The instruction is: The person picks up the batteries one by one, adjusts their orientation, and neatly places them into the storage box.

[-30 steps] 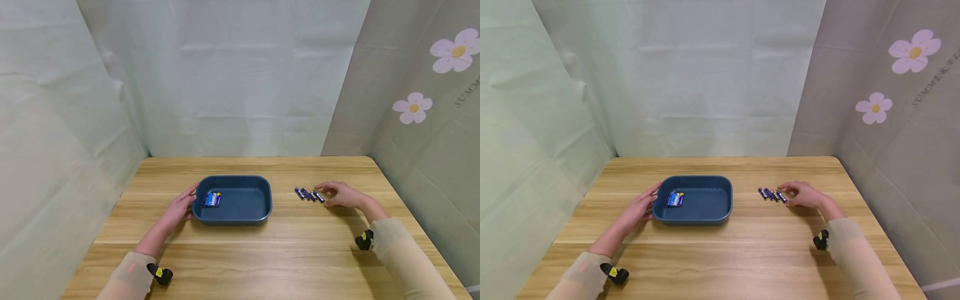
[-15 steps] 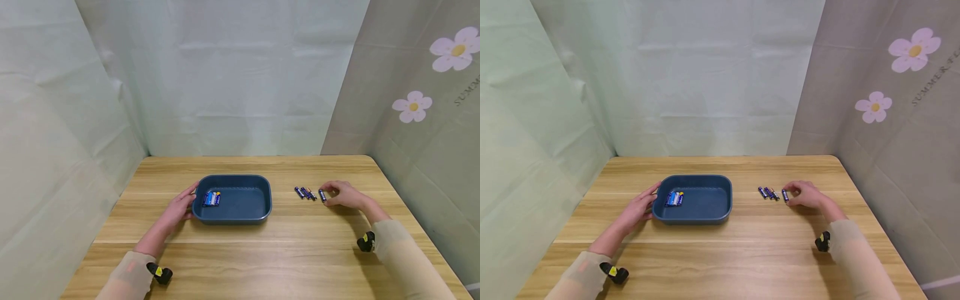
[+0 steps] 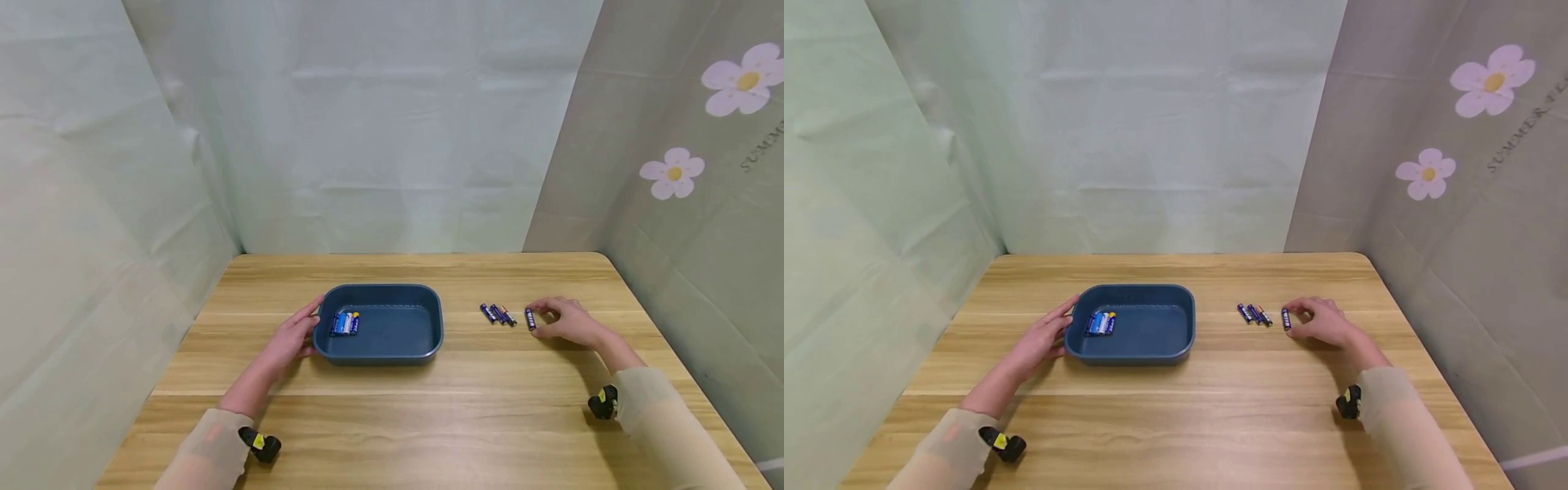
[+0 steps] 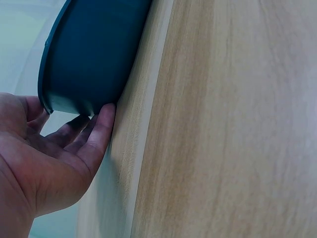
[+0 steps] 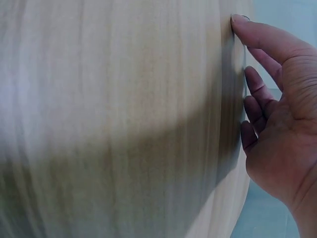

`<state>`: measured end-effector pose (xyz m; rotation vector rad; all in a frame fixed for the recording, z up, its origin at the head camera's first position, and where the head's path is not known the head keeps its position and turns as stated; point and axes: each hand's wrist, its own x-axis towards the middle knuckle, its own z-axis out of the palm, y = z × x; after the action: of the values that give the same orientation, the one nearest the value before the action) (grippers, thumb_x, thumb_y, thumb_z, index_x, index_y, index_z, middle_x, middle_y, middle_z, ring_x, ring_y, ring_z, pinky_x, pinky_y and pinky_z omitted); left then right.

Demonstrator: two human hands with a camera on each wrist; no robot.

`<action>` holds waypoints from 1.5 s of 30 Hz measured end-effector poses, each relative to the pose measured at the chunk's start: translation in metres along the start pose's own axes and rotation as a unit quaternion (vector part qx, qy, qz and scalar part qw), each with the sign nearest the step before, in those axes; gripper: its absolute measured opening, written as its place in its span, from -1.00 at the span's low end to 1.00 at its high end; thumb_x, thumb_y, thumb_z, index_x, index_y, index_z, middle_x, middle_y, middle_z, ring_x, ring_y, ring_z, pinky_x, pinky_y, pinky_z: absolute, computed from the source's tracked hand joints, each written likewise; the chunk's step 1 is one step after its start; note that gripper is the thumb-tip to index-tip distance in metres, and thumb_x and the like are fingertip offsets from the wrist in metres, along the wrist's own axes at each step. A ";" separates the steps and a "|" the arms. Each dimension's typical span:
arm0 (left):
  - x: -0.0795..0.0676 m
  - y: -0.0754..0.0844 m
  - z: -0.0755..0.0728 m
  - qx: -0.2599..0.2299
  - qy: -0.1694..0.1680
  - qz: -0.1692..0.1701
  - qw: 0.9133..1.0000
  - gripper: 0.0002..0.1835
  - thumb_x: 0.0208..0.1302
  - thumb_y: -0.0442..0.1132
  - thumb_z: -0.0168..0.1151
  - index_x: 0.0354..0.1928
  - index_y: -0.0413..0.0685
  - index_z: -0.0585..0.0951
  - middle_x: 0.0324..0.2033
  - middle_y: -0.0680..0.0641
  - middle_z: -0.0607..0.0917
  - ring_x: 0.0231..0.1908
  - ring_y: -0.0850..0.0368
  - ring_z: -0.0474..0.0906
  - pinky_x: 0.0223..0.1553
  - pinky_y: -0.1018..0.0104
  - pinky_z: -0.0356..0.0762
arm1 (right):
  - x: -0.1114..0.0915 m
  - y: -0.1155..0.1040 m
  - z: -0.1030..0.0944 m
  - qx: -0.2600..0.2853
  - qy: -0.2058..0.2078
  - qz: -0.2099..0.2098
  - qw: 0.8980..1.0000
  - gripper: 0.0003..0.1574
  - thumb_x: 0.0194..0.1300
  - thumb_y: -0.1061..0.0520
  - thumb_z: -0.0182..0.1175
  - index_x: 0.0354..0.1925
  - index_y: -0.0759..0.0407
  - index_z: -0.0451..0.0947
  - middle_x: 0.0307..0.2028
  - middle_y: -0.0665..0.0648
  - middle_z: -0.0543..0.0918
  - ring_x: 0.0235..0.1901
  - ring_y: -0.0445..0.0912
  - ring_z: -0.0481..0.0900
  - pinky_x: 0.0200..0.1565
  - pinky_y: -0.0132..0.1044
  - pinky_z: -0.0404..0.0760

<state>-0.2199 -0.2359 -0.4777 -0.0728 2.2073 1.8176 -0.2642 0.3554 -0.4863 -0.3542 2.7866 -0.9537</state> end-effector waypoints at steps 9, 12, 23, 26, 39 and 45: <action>0.000 0.002 -0.001 0.002 0.000 0.003 1.000 -0.45 0.65 -0.02 -0.12 0.60 0.39 0.20 0.54 -0.24 0.19 0.34 -0.26 0.39 0.00 0.08 0.66 | 0.000 -0.002 -0.002 -0.010 -0.004 0.003 1.000 -0.24 0.15 -0.11 0.51 0.26 0.08 0.56 0.21 0.33 0.52 0.21 0.29 0.22 0.15 0.33 0.20; 0.000 0.001 -0.001 0.002 0.000 0.002 1.000 -0.45 0.65 -0.02 -0.12 0.60 0.39 0.20 0.54 -0.24 0.19 0.34 -0.26 0.39 0.00 0.08 0.66 | -0.001 -0.003 -0.002 -0.013 -0.003 0.002 1.000 -0.24 0.15 -0.12 0.51 0.26 0.08 0.56 0.21 0.33 0.52 0.21 0.29 0.23 0.15 0.33 0.20; -0.002 0.002 0.000 0.004 -0.003 0.004 1.000 -0.44 0.65 -0.01 -0.13 0.60 0.39 0.18 0.57 -0.23 0.12 0.36 -0.28 0.37 0.01 0.07 0.66 | -0.003 0.000 0.000 -0.018 0.003 -0.006 1.000 -0.20 0.15 -0.17 0.51 0.29 0.07 0.56 0.22 0.33 0.52 0.19 0.26 0.26 0.14 0.30 0.21; -0.001 0.001 0.000 0.006 -0.001 0.003 1.000 -0.44 0.65 -0.01 -0.12 0.60 0.38 0.18 0.56 -0.23 0.13 0.35 -0.27 0.38 -0.01 0.08 0.66 | -0.004 0.002 0.001 -0.017 0.005 -0.008 1.000 -0.19 0.16 -0.18 0.51 0.30 0.07 0.55 0.23 0.32 0.51 0.19 0.25 0.26 0.14 0.29 0.22; -0.001 0.000 0.001 0.010 -0.002 0.002 1.000 -0.44 0.65 -0.02 -0.13 0.60 0.37 0.19 0.56 -0.24 0.13 0.35 -0.29 0.37 0.02 0.05 0.65 | -0.005 0.000 0.004 0.078 0.025 -0.013 0.997 -0.24 0.26 -0.02 0.47 0.32 0.21 0.48 0.09 0.28 0.60 0.09 0.16 0.45 0.06 -0.01 0.45; -0.001 0.000 0.000 0.009 -0.001 0.001 1.000 -0.45 0.65 -0.03 -0.13 0.60 0.39 0.19 0.55 -0.25 0.17 0.34 -0.28 0.39 0.01 0.07 0.66 | -0.002 -0.016 -0.001 0.123 0.049 -0.015 0.991 -0.24 0.34 0.05 0.40 0.40 0.18 0.38 0.03 0.27 0.60 -0.01 0.08 0.49 -0.16 -0.22 0.53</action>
<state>-0.2193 -0.2359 -0.4776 -0.0671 2.2223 1.7983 -0.2598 0.3439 -0.4755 -0.3202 2.7115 -1.3373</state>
